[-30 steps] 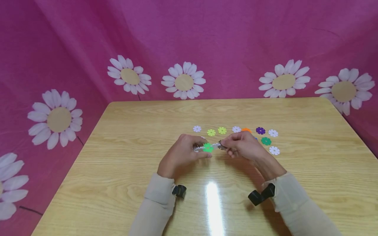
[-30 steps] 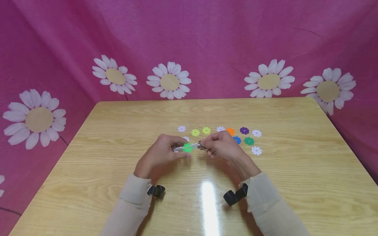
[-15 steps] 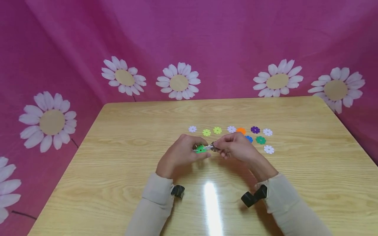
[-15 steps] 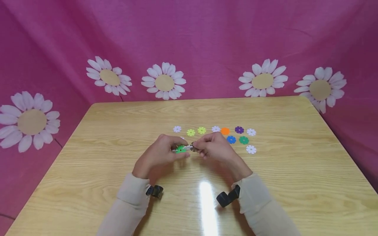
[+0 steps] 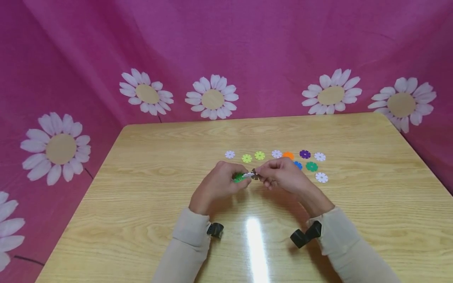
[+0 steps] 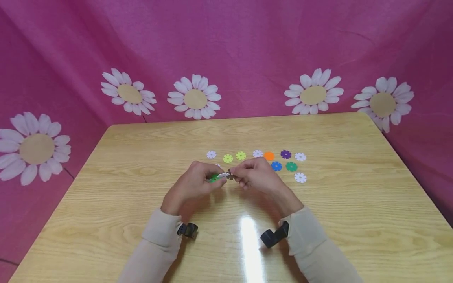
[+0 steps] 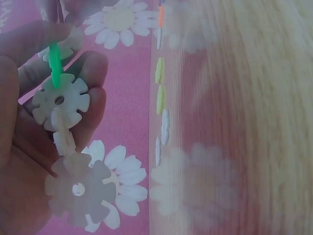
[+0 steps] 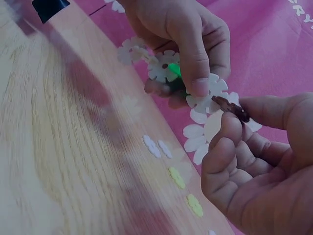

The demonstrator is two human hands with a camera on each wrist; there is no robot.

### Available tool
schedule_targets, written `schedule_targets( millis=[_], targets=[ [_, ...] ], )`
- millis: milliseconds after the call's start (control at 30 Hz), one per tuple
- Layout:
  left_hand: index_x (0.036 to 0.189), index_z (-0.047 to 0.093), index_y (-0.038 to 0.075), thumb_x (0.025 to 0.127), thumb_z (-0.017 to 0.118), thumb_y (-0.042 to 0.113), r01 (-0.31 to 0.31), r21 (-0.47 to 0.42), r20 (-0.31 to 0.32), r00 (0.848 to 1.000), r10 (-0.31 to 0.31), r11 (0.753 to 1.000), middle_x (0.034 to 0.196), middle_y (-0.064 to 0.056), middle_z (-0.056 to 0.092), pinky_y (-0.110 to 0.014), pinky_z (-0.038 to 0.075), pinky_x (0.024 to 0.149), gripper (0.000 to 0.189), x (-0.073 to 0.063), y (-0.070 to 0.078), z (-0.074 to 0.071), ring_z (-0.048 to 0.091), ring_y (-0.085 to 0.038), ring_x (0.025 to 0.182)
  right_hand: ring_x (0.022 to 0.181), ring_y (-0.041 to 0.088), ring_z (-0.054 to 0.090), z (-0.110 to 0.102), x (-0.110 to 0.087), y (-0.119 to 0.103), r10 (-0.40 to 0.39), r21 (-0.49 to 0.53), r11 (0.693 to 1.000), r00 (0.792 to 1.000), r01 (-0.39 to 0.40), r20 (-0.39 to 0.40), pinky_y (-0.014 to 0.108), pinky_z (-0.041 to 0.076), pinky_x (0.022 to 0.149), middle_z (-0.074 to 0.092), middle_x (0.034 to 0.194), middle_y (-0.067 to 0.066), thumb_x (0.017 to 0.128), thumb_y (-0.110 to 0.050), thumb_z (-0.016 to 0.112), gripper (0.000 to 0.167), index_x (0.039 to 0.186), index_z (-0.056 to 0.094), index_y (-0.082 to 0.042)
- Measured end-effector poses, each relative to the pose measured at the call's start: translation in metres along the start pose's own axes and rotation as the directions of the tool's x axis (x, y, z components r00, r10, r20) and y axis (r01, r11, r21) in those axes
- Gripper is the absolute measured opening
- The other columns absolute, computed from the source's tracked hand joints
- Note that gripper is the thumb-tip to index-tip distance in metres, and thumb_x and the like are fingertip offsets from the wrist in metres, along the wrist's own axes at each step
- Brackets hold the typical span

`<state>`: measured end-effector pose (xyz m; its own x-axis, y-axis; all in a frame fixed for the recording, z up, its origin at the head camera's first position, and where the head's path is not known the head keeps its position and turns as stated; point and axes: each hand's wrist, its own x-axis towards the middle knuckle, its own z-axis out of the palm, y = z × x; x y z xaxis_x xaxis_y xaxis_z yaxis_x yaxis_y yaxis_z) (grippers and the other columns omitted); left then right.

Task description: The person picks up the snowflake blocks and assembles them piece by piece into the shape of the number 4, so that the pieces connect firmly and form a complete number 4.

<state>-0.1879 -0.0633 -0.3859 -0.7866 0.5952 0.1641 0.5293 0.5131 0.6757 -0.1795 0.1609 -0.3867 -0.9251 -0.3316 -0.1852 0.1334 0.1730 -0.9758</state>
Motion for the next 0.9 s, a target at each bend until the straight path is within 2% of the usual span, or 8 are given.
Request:
schedule_targets(
  millis=[233, 400, 533, 667, 767, 900],
  targets=[
    [0.090, 0.075, 0.010, 0.093, 0.071, 0.015, 0.017, 0.021, -0.032, 0.999, -0.016, 1.000, 0.072, 0.003, 0.060, -0.023, 0.042, 0.054, 0.007, -0.002, -0.003, -0.001, 0.047, -0.006, 0.058, 0.077, 0.025, 0.062, -0.015, -0.003, -0.001, -0.004, -0.104, 0.995, 0.997, -0.003, -0.074, 0.036, 0.055, 0.072, 0.064, 0.091, 0.019, 0.098, -0.024, 0.066, 0.035, 0.107, 0.066, 0.009],
    [0.091, 0.076, 0.009, 0.093, 0.071, 0.015, 0.038, 0.018, -0.036, 0.999, -0.038, 0.999, 0.071, 0.003, 0.059, -0.023, 0.042, 0.054, 0.009, -0.003, -0.005, -0.001, 0.048, -0.009, 0.059, 0.077, 0.025, 0.062, -0.025, -0.002, 0.000, -0.030, -0.199, 0.980, 0.991, 0.003, -0.133, 0.037, 0.054, 0.069, 0.065, 0.092, 0.020, 0.099, -0.025, 0.065, 0.037, 0.109, 0.065, 0.010],
    [0.091, 0.076, 0.008, 0.094, 0.070, 0.016, 0.028, 0.021, -0.038, 0.999, -0.027, 0.999, 0.071, 0.003, 0.058, -0.023, 0.041, 0.055, 0.010, -0.004, -0.007, -0.002, 0.047, -0.009, 0.060, 0.075, 0.027, 0.062, -0.032, -0.001, 0.000, -0.076, -0.316, 0.949, 0.981, 0.016, -0.177, 0.035, 0.052, 0.064, 0.065, 0.090, 0.020, 0.098, -0.025, 0.066, 0.034, 0.108, 0.067, 0.007],
    [0.087, 0.074, 0.010, 0.095, 0.068, 0.016, 0.013, 0.029, -0.048, 0.999, -0.011, 0.999, 0.069, 0.003, 0.055, -0.022, 0.039, 0.054, 0.012, -0.005, -0.008, -0.002, 0.045, -0.008, 0.059, 0.079, 0.029, 0.062, -0.039, 0.001, 0.000, -0.108, -0.443, 0.897, 0.971, 0.003, -0.212, 0.034, 0.050, 0.065, 0.067, 0.095, 0.018, 0.098, -0.027, 0.066, 0.031, 0.109, 0.070, 0.002],
    [0.087, 0.073, 0.009, 0.096, 0.067, 0.017, 0.010, 0.028, -0.053, 0.999, -0.009, 1.000, 0.068, 0.003, 0.054, -0.022, 0.039, 0.053, 0.013, -0.006, -0.009, -0.002, 0.043, -0.006, 0.058, 0.080, 0.027, 0.060, -0.045, 0.003, 0.002, -0.132, -0.499, 0.866, 0.964, -0.001, -0.230, 0.034, 0.049, 0.066, 0.068, 0.097, 0.017, 0.099, -0.026, 0.064, 0.030, 0.110, 0.070, 0.001],
    [0.086, 0.073, 0.009, 0.097, 0.066, 0.017, 0.013, 0.024, -0.053, 0.999, -0.011, 1.000, 0.068, 0.003, 0.054, -0.022, 0.038, 0.053, 0.014, -0.007, -0.010, -0.003, 0.043, -0.006, 0.058, 0.075, 0.026, 0.062, -0.053, 0.005, 0.006, -0.169, -0.529, 0.849, 0.954, 0.014, -0.246, 0.033, 0.049, 0.066, 0.069, 0.093, 0.016, 0.098, -0.023, 0.066, 0.028, 0.108, 0.071, 0.002]
  ],
)
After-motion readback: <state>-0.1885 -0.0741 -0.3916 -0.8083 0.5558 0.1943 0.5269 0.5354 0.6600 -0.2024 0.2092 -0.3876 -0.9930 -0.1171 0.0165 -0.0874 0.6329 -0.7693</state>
